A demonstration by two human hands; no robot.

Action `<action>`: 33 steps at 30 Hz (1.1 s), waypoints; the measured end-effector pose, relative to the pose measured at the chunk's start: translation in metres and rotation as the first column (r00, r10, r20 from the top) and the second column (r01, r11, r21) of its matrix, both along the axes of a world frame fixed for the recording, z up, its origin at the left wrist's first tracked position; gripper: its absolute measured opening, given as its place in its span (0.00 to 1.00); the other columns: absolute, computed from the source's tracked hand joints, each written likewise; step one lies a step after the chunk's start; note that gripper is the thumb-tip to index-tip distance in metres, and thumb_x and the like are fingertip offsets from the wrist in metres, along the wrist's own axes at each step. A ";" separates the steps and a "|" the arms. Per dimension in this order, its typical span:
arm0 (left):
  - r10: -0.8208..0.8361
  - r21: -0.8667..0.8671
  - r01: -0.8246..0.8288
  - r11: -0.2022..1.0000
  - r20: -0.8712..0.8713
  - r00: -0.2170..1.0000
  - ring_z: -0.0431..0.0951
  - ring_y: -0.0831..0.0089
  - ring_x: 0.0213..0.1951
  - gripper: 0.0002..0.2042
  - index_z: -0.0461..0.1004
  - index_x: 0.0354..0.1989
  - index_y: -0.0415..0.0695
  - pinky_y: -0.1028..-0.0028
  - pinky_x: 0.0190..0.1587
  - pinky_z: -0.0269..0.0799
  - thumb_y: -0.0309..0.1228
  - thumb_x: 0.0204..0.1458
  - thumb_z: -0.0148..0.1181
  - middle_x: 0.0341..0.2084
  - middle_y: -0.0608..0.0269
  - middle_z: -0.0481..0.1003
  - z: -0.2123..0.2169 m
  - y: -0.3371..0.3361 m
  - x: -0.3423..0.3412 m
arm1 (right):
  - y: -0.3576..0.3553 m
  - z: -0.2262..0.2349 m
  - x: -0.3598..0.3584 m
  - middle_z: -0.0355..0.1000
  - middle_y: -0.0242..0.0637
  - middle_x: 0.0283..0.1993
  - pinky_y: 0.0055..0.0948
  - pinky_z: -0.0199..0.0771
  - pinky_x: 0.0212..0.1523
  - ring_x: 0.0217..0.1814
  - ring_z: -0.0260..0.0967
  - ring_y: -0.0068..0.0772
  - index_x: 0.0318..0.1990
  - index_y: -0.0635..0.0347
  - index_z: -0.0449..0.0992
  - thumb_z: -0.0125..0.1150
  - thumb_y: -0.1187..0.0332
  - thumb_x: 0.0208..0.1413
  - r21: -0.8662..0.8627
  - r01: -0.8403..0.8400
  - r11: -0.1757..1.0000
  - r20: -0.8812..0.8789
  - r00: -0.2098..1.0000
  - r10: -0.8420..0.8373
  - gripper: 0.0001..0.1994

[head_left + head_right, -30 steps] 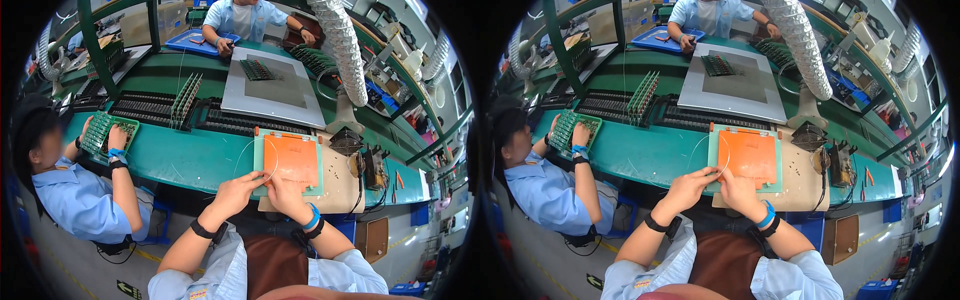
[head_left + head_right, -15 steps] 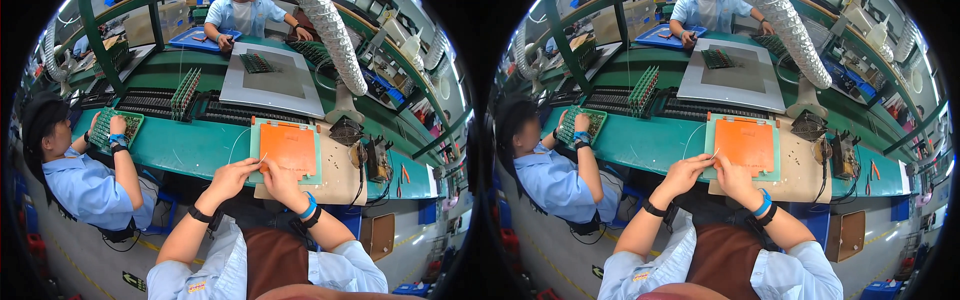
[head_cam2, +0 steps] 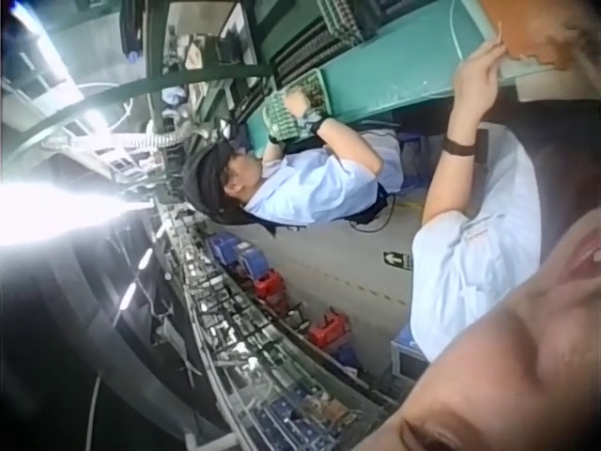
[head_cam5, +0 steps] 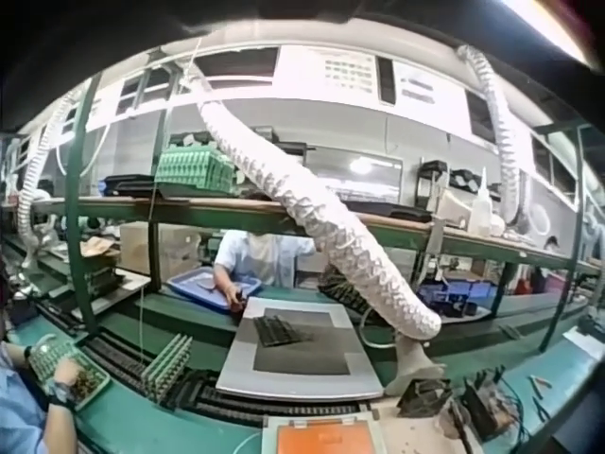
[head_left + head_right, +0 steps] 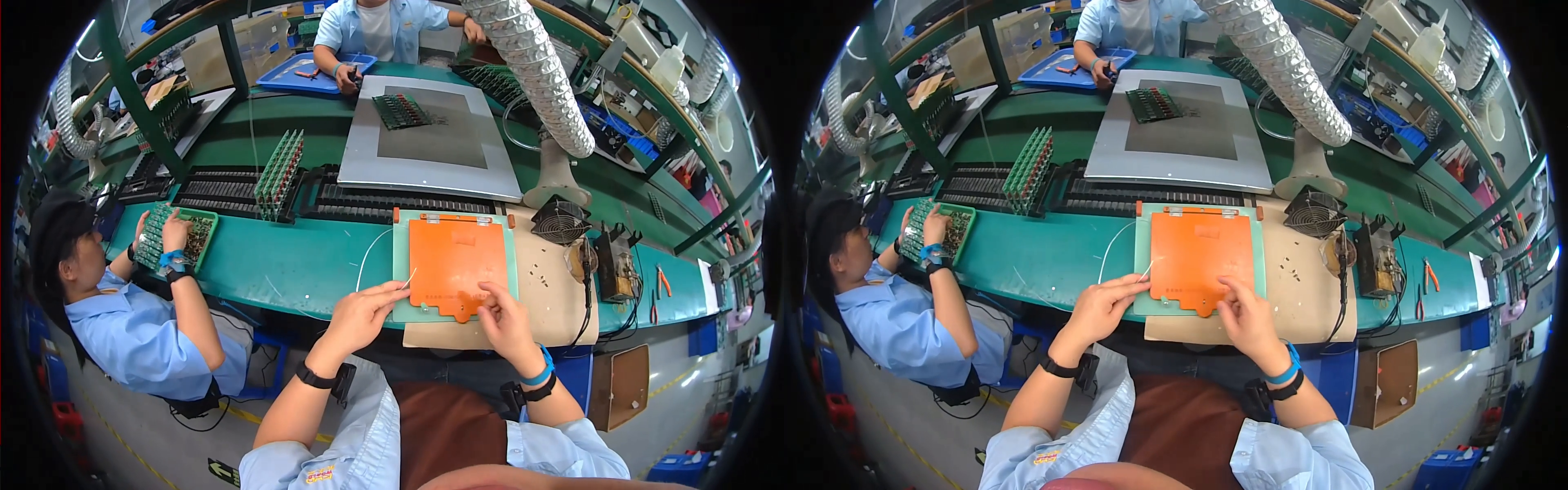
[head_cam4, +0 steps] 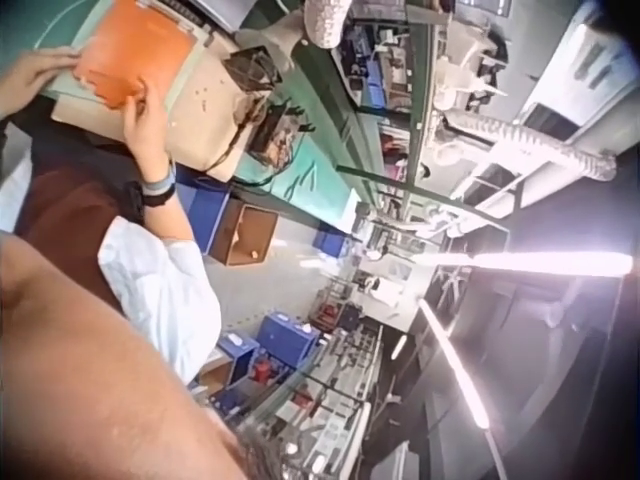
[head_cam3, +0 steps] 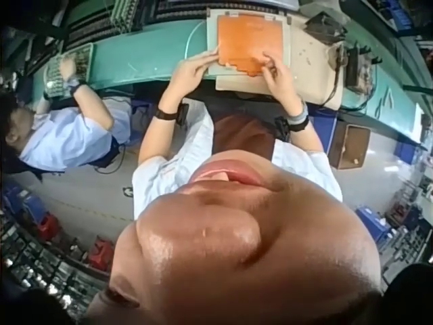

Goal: Soldering electronic components onto a printed circuit board using a soldering iron and solder wire.

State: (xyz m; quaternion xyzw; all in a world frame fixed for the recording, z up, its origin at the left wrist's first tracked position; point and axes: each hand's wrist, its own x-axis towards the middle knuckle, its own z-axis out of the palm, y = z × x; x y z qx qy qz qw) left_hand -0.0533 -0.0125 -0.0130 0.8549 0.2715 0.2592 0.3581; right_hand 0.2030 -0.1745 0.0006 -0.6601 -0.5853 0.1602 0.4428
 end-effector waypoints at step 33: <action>0.140 -0.134 -0.069 0.989 0.657 0.741 0.68 0.81 0.24 0.23 0.77 0.57 0.32 0.78 0.27 0.66 0.21 0.49 0.69 0.33 0.61 0.76 0.088 -0.035 0.020 | -0.021 -0.017 0.046 0.65 0.34 0.46 0.17 0.64 0.33 0.37 0.64 0.19 0.66 0.67 0.69 0.63 0.87 0.52 0.132 0.178 0.975 -0.300 0.945 -0.132 0.31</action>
